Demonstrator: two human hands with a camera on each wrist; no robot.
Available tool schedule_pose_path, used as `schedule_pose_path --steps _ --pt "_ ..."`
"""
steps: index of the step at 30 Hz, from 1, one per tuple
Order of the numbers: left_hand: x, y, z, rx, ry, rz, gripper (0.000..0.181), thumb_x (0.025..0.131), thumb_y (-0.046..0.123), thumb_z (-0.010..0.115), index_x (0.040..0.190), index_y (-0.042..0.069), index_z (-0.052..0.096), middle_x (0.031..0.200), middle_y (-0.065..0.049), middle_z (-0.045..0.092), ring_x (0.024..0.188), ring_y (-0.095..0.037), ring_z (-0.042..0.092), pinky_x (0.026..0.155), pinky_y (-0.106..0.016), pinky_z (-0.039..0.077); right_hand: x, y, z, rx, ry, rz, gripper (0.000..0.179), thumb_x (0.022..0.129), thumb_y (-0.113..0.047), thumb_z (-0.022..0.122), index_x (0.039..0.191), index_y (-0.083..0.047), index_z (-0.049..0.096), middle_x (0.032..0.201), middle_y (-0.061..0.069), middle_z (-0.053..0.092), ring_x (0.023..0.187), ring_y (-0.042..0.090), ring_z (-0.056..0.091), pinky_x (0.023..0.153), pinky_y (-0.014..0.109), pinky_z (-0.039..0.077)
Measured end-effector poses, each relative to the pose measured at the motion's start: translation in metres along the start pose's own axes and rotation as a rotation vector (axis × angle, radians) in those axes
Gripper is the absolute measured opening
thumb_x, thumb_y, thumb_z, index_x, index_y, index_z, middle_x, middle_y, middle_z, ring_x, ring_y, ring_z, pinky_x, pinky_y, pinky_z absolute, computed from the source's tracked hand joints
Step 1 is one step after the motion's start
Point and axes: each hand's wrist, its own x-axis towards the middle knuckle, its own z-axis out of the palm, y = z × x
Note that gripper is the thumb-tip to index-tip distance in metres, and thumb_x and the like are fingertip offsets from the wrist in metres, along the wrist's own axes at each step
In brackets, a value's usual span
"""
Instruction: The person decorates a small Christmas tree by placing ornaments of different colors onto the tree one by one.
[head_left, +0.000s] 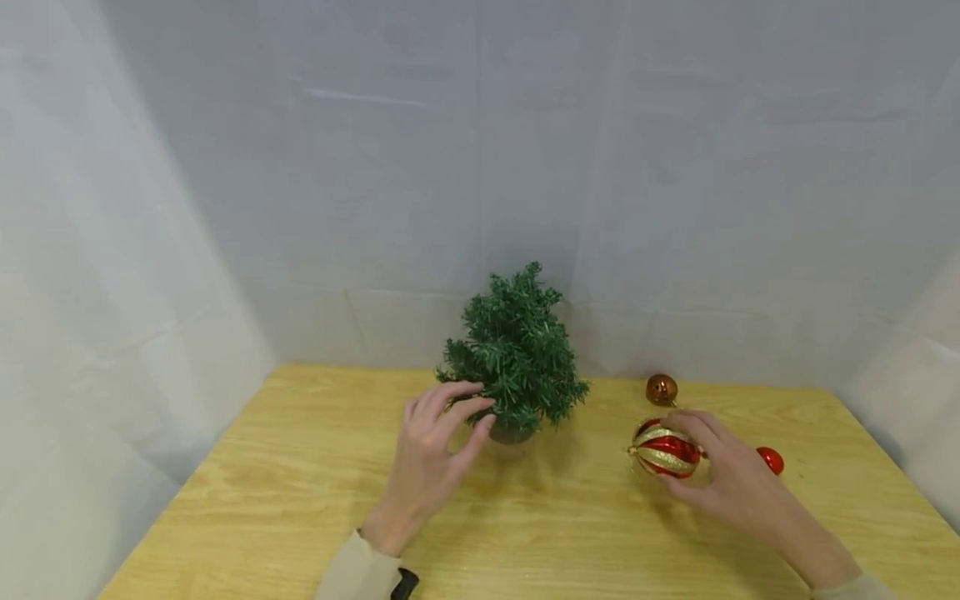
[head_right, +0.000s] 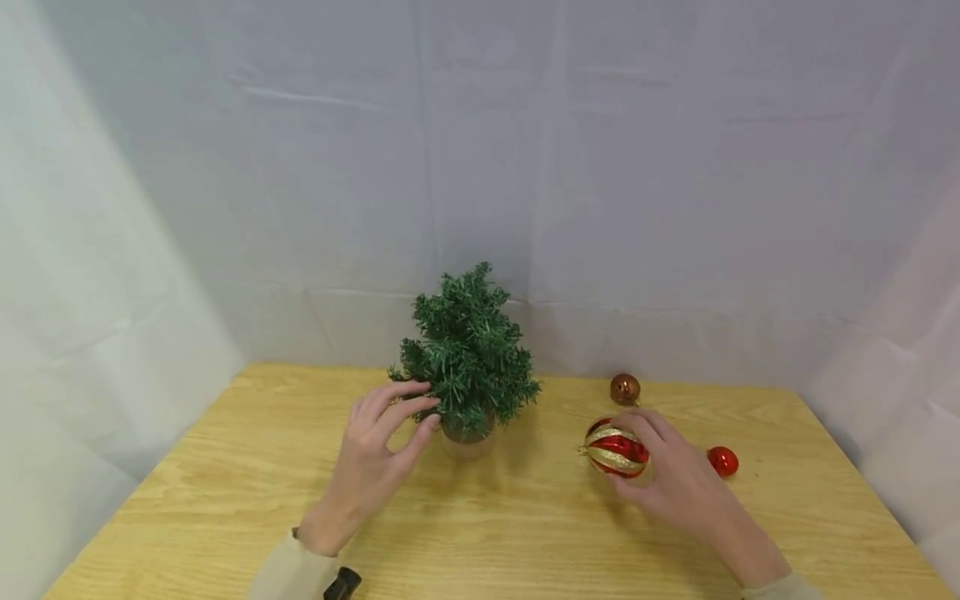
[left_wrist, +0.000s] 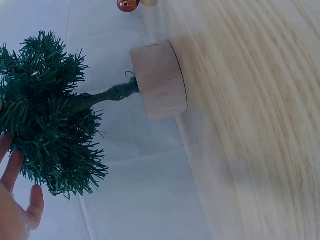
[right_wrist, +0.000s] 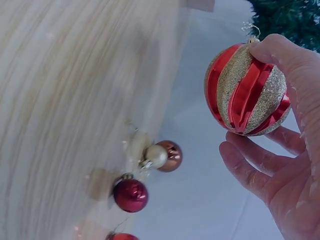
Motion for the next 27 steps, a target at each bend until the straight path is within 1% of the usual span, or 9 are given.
schedule_pose_path --steps 4,7,13,16,18,21,22,24,27 --pt "0.000 0.000 0.000 -0.006 0.001 0.001 0.017 0.093 0.018 0.075 0.109 0.013 0.076 0.119 -0.008 0.072 0.111 -0.026 0.066 0.091 -0.051 0.048 0.001 -0.008 -0.004 0.009 0.033 -0.022 0.071 0.068 -0.015 0.093 0.130 -0.011 0.060 0.131 0.008 0.061 0.105 0.024 0.067 0.072 0.032 0.060" --pt "0.000 0.001 0.000 -0.008 -0.003 -0.002 0.017 0.093 0.018 0.075 0.110 0.013 0.076 0.120 -0.008 0.071 0.111 -0.026 0.066 0.091 -0.051 0.048 0.002 -0.015 -0.008 0.014 0.058 -0.038 0.072 0.067 -0.014 0.093 0.131 -0.011 0.061 0.133 0.008 0.061 0.107 0.023 0.065 0.073 0.029 0.059" --pt "0.000 0.002 0.000 -0.009 0.003 0.007 0.019 0.093 0.017 0.075 0.111 0.012 0.075 0.121 -0.009 0.071 0.112 -0.026 0.066 0.091 -0.051 0.048 0.005 -0.027 -0.015 0.041 0.111 -0.090 0.076 0.064 -0.014 0.094 0.133 -0.012 0.062 0.134 0.007 0.061 0.109 0.020 0.064 0.082 0.006 0.048" --pt "0.000 0.002 -0.001 -0.015 0.009 0.007 0.021 0.091 0.014 0.077 0.111 0.012 0.075 0.121 -0.009 0.071 0.112 -0.026 0.066 0.092 -0.051 0.048 0.006 -0.031 -0.019 0.056 0.127 -0.131 0.070 0.072 -0.024 0.092 0.134 -0.012 0.062 0.136 0.006 0.061 0.112 0.016 0.062 0.085 0.003 0.046" --pt "0.000 0.003 -0.001 -0.023 0.015 0.004 0.021 0.090 0.013 0.076 0.111 0.012 0.075 0.121 -0.009 0.071 0.112 -0.027 0.066 0.093 -0.051 0.048 0.007 -0.034 -0.022 0.061 0.138 -0.159 0.063 0.081 -0.038 0.086 0.133 -0.012 0.062 0.137 0.006 0.061 0.114 0.014 0.062 0.087 0.004 0.046" --pt "0.001 0.006 -0.001 -0.043 0.041 0.011 0.018 0.094 0.017 0.073 0.111 0.011 0.076 0.119 -0.010 0.071 0.111 -0.027 0.066 0.093 -0.051 0.047 0.009 -0.039 -0.025 0.065 0.145 -0.183 0.061 0.092 -0.058 0.064 0.133 -0.012 0.063 0.136 0.006 0.061 0.114 0.014 0.061 0.088 0.004 0.046" --pt "0.001 0.008 -0.001 -0.048 0.054 0.017 0.017 0.096 0.019 0.071 0.110 0.010 0.076 0.118 -0.010 0.071 0.110 -0.027 0.066 0.093 -0.050 0.047 0.010 -0.041 -0.026 0.065 0.145 -0.188 0.063 0.094 -0.062 0.057 0.133 -0.013 0.063 0.135 0.006 0.061 0.114 0.014 0.061 0.088 0.005 0.046" --pt "0.002 0.012 -0.001 -0.055 0.088 0.044 0.017 0.099 0.022 0.068 0.108 0.010 0.076 0.116 -0.010 0.071 0.109 -0.027 0.067 0.092 -0.048 0.047 0.011 -0.045 -0.028 0.056 0.140 -0.190 0.065 0.094 -0.065 0.052 0.134 -0.015 0.064 0.134 0.006 0.062 0.113 0.016 0.062 0.089 0.005 0.046" --pt "0.006 0.021 0.001 -0.056 0.127 0.128 0.017 0.098 0.022 0.067 0.104 0.009 0.076 0.113 -0.011 0.072 0.105 -0.026 0.067 0.091 -0.045 0.048 0.012 -0.050 -0.030 0.039 0.122 -0.181 0.067 0.093 -0.068 0.047 0.136 -0.019 0.064 0.133 0.004 0.062 0.114 0.016 0.061 0.092 0.005 0.045"
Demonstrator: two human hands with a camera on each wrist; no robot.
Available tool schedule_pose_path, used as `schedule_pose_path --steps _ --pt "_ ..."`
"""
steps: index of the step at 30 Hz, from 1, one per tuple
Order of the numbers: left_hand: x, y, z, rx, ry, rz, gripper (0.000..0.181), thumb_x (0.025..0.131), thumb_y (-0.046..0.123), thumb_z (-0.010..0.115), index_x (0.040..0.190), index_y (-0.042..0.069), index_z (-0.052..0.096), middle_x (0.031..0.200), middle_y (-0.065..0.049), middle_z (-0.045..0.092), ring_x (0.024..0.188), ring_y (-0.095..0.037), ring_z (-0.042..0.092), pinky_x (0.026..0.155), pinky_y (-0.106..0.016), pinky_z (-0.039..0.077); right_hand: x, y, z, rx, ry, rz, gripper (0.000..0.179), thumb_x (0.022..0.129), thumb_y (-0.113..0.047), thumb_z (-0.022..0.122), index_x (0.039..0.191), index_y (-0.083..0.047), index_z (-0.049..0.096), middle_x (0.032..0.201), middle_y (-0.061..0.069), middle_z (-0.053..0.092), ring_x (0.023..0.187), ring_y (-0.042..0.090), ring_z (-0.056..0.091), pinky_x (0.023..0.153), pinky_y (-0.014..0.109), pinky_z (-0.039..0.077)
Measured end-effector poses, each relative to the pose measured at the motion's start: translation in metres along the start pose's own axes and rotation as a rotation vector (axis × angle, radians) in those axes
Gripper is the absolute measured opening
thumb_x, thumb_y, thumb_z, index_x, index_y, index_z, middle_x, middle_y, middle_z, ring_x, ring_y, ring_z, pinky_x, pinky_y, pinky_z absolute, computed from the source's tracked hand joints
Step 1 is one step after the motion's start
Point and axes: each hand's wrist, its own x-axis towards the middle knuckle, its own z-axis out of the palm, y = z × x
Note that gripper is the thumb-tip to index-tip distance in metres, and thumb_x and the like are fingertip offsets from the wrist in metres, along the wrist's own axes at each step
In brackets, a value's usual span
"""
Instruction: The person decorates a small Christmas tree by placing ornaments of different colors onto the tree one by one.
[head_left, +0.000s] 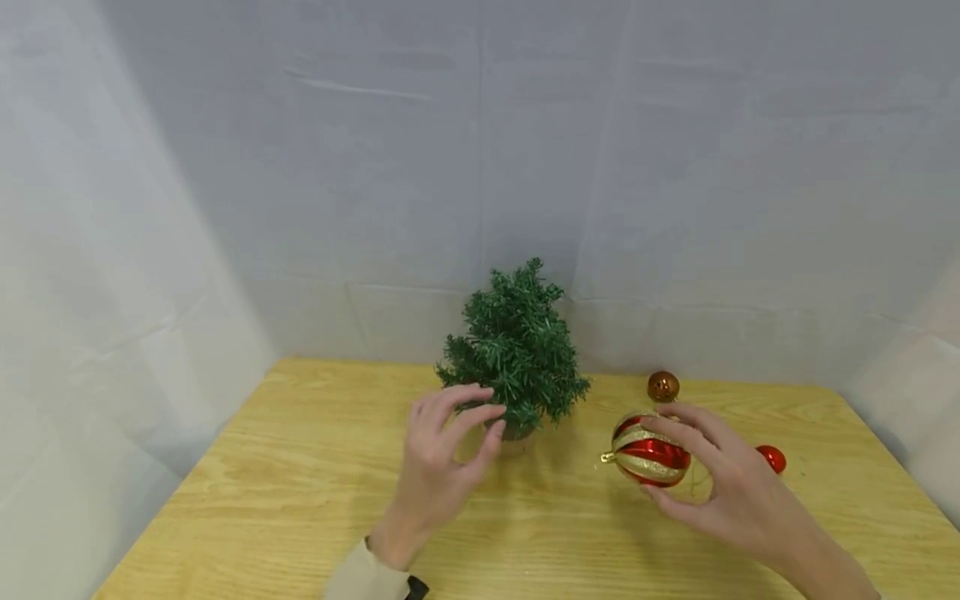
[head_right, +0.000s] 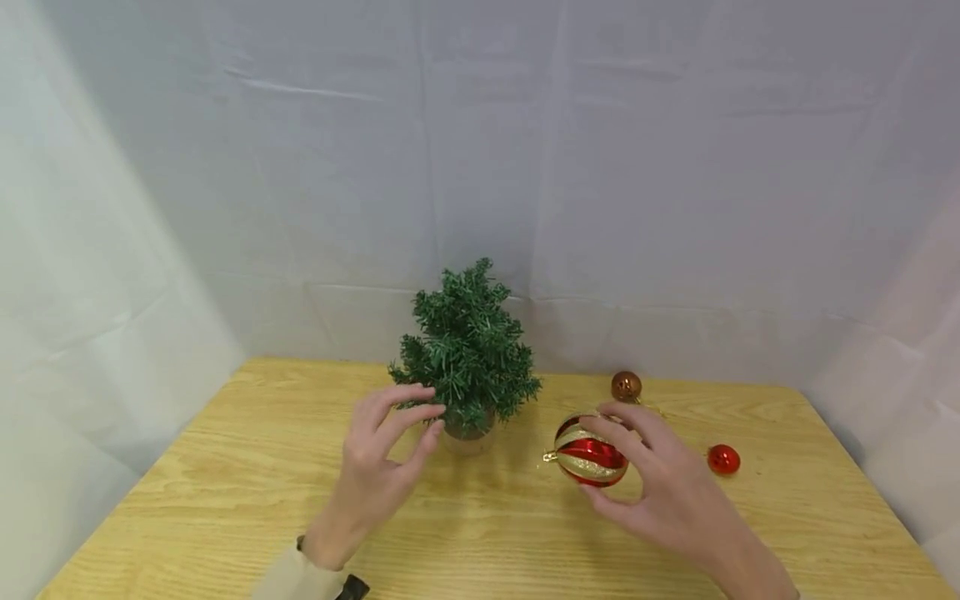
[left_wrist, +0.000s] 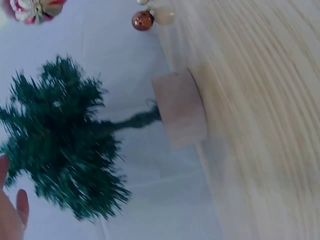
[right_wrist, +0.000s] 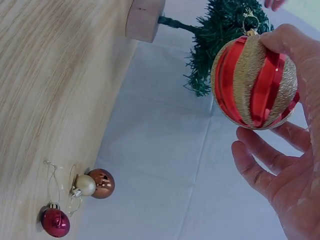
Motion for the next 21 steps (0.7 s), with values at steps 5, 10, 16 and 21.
schedule_pose_path --steps 5,10,16,21 --pt "0.005 0.012 0.003 0.033 -0.048 0.172 0.014 0.088 0.016 0.075 0.101 0.011 0.077 0.111 -0.009 0.073 0.103 -0.023 0.068 0.090 -0.038 0.053 0.002 -0.006 0.001 0.035 -0.013 -0.004 0.063 0.092 -0.063 0.059 0.139 -0.021 0.063 0.135 0.002 0.061 0.119 0.017 0.058 0.098 0.006 0.041" --pt "0.000 0.019 0.007 0.096 -0.162 0.288 0.023 0.079 0.020 0.083 0.101 0.017 0.077 0.115 -0.004 0.072 0.109 -0.020 0.067 0.091 -0.035 0.052 0.003 -0.010 0.001 0.092 -0.027 0.003 0.061 0.086 -0.045 0.080 0.139 -0.020 0.063 0.135 0.003 0.061 0.121 0.016 0.058 0.099 0.007 0.041" --pt "-0.007 0.027 0.017 0.105 -0.225 0.334 0.026 0.077 0.030 0.087 0.098 0.020 0.076 0.120 -0.002 0.071 0.113 -0.017 0.065 0.094 -0.032 0.050 0.006 -0.014 0.001 0.111 -0.033 0.002 0.063 0.083 -0.041 0.084 0.139 -0.021 0.063 0.136 0.002 0.061 0.120 0.015 0.059 0.098 0.007 0.043" --pt "-0.011 0.030 0.024 0.109 -0.209 0.332 0.025 0.076 0.032 0.088 0.096 0.021 0.077 0.119 -0.001 0.071 0.112 -0.017 0.066 0.095 -0.031 0.049 0.007 -0.018 0.001 0.108 -0.045 0.011 0.063 0.084 -0.043 0.082 0.140 -0.021 0.062 0.137 0.001 0.060 0.121 0.013 0.058 0.098 0.006 0.044"
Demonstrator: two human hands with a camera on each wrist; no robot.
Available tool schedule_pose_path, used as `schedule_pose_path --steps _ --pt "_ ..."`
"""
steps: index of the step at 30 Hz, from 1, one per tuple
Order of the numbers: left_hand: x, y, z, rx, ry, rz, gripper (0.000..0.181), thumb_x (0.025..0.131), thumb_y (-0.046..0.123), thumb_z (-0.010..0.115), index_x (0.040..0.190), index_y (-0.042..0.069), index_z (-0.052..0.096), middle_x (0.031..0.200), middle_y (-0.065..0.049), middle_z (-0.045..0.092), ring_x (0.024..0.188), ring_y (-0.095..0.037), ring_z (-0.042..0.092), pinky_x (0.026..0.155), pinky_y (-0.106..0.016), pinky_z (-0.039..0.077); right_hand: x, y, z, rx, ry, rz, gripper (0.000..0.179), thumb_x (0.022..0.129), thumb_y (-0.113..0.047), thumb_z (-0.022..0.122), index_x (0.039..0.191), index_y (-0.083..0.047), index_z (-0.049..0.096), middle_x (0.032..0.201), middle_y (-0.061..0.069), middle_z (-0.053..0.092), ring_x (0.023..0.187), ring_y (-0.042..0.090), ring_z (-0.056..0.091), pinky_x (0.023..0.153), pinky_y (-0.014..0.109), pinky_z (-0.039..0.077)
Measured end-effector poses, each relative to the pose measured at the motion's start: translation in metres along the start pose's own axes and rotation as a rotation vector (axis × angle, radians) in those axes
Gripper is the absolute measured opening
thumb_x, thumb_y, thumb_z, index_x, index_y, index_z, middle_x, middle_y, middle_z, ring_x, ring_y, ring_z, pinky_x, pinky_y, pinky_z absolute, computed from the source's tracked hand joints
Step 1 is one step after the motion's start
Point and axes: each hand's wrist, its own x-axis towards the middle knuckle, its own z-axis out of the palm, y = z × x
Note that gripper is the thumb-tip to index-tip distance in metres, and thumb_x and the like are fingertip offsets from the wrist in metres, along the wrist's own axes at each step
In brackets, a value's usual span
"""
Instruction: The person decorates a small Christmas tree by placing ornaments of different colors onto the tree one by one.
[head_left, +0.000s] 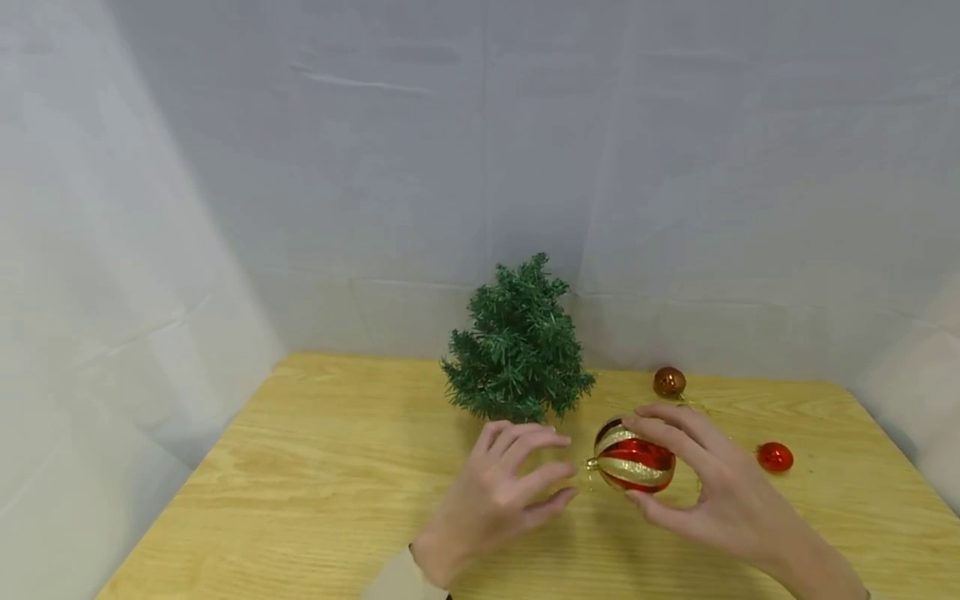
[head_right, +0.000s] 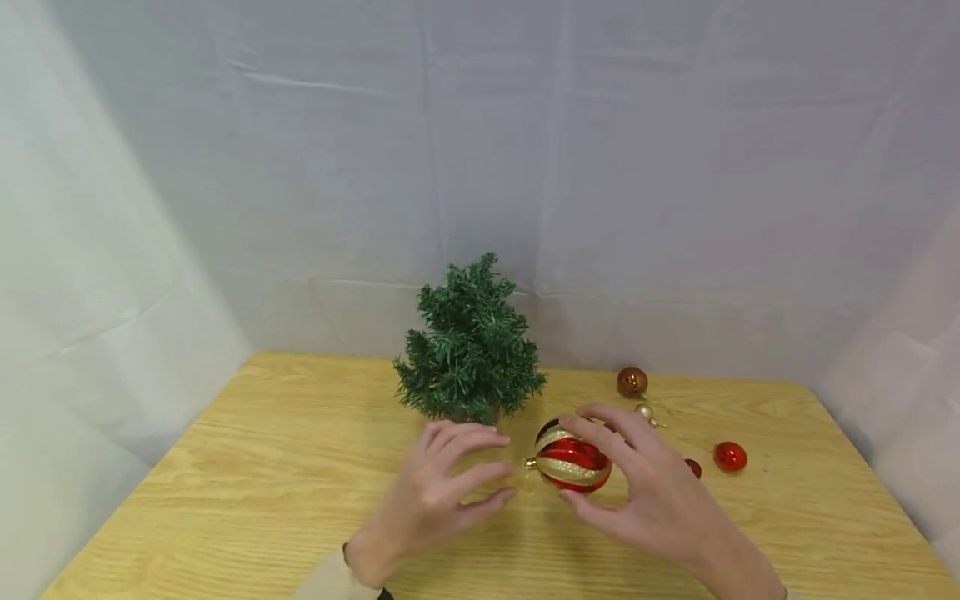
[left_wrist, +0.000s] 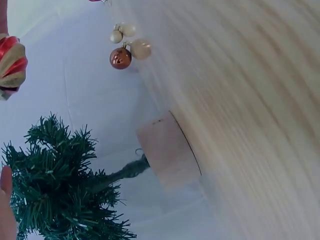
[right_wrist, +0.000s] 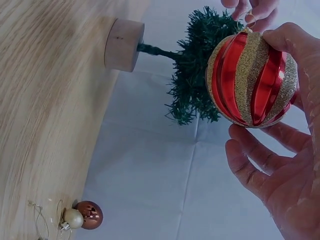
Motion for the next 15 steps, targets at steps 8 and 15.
schedule_pose_path --steps 8,15 --pt "0.0001 0.0016 0.0060 0.011 0.060 -0.016 0.017 0.077 0.026 0.086 0.091 0.021 0.078 0.117 -0.002 0.072 0.111 -0.016 0.066 0.093 -0.031 0.049 0.0015 -0.0059 0.0010 -0.017 0.002 -0.011 0.066 0.080 -0.036 0.086 0.140 -0.022 0.062 0.137 0.000 0.060 0.119 0.013 0.060 0.095 0.007 0.046" --pt "-0.0014 0.0010 0.0070 -0.042 0.088 -0.044 0.014 0.078 0.022 0.084 0.090 0.018 0.078 0.116 -0.004 0.072 0.109 -0.017 0.066 0.093 -0.031 0.050 0.0003 -0.0072 0.0006 -0.004 0.006 -0.005 0.067 0.079 -0.033 0.087 0.140 -0.021 0.062 0.137 0.000 0.060 0.118 0.014 0.061 0.093 0.007 0.047"
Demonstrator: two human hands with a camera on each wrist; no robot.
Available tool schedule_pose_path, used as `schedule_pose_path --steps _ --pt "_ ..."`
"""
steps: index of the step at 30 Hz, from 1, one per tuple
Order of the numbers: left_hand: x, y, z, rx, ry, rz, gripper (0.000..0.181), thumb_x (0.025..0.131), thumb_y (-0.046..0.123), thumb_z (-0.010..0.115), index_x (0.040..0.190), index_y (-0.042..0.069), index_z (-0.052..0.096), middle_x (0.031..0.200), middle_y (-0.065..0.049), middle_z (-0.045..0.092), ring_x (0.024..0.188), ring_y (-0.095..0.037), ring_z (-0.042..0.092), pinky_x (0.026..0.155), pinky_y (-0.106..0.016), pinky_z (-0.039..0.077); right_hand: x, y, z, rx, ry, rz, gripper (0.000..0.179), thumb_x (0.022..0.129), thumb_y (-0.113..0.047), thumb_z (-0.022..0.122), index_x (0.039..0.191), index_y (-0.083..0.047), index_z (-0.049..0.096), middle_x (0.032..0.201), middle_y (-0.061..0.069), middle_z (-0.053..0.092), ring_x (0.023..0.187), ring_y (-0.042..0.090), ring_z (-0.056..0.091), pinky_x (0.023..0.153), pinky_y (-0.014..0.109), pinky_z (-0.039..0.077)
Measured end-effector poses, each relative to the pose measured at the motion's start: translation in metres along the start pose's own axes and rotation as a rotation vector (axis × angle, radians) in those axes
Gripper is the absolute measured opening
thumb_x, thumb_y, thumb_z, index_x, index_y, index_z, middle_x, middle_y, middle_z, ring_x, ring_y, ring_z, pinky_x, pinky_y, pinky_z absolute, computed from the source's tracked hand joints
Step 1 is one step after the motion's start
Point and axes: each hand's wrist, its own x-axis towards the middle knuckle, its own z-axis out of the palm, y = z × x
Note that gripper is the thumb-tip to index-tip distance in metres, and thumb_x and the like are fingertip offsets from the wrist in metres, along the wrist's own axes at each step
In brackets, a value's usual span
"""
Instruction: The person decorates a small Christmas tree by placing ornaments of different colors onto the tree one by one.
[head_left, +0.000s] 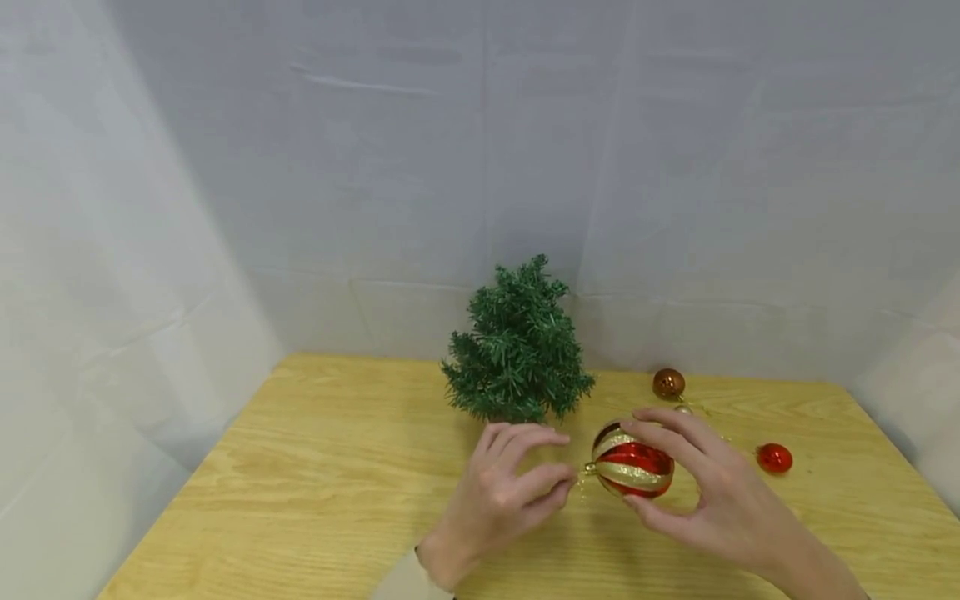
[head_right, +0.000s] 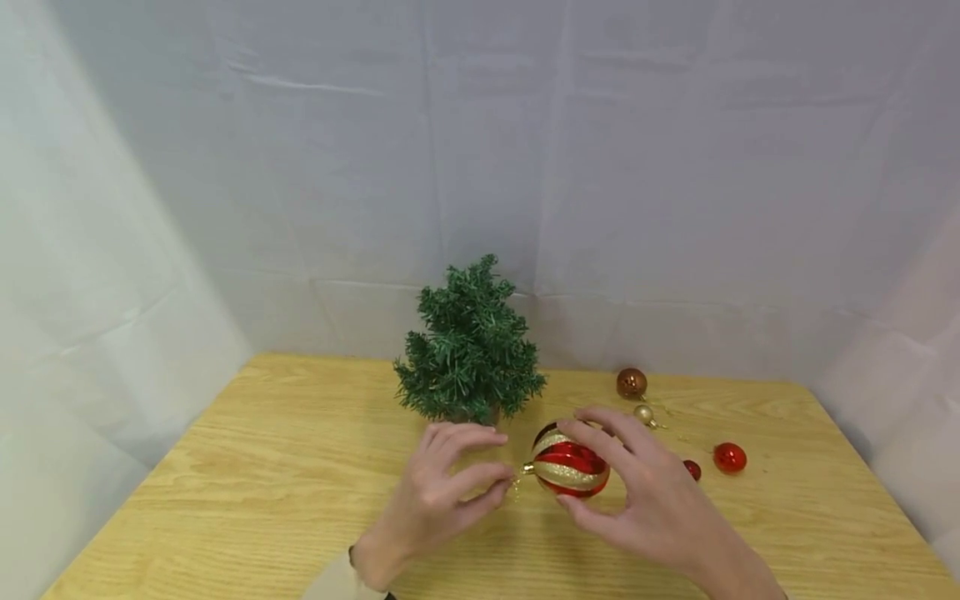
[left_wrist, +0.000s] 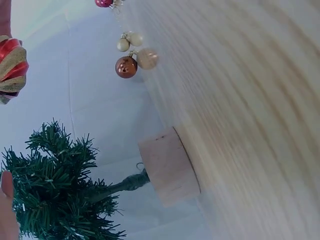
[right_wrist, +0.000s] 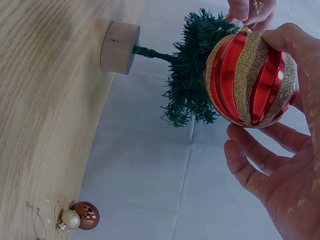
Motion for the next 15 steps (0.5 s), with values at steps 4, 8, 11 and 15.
schedule_pose_path --steps 4,8,11,15 --pt "-0.0020 -0.0004 0.0005 -0.055 0.021 -0.053 0.011 0.079 0.018 0.082 0.089 0.016 0.076 0.115 -0.006 0.073 0.107 -0.018 0.066 0.094 -0.032 0.050 -0.0009 -0.0002 -0.0003 -0.010 0.005 -0.013 0.062 0.085 -0.042 0.081 0.140 -0.022 0.061 0.136 0.000 0.060 0.117 0.014 0.061 0.091 0.007 0.048" --pt "-0.0035 -0.0001 0.0003 -0.079 0.027 -0.090 0.011 0.079 0.016 0.081 0.088 0.015 0.075 0.114 -0.007 0.073 0.107 -0.018 0.066 0.095 -0.033 0.050 -0.0011 -0.0006 0.0004 -0.031 0.006 -0.011 0.058 0.092 -0.059 0.061 0.137 -0.023 0.061 0.135 0.001 0.058 0.115 0.014 0.060 0.089 0.007 0.048" --pt "-0.0034 0.0000 0.0005 -0.089 0.029 -0.096 0.012 0.079 0.016 0.081 0.088 0.015 0.074 0.114 -0.007 0.072 0.107 -0.018 0.066 0.094 -0.032 0.050 -0.0012 -0.0011 0.0023 -0.010 0.002 -0.012 0.058 0.093 -0.061 0.052 0.135 -0.022 0.061 0.133 0.003 0.055 0.109 0.013 0.059 0.088 0.008 0.048" --pt "-0.0023 0.0007 0.0007 -0.121 0.029 -0.109 0.012 0.079 0.016 0.081 0.089 0.015 0.073 0.115 -0.007 0.071 0.106 -0.018 0.066 0.093 -0.030 0.050 -0.0004 -0.0028 0.0054 0.024 0.012 -0.046 0.049 0.091 -0.047 0.067 0.134 -0.024 0.064 0.130 0.007 0.049 0.107 0.014 0.054 0.082 0.014 0.051"
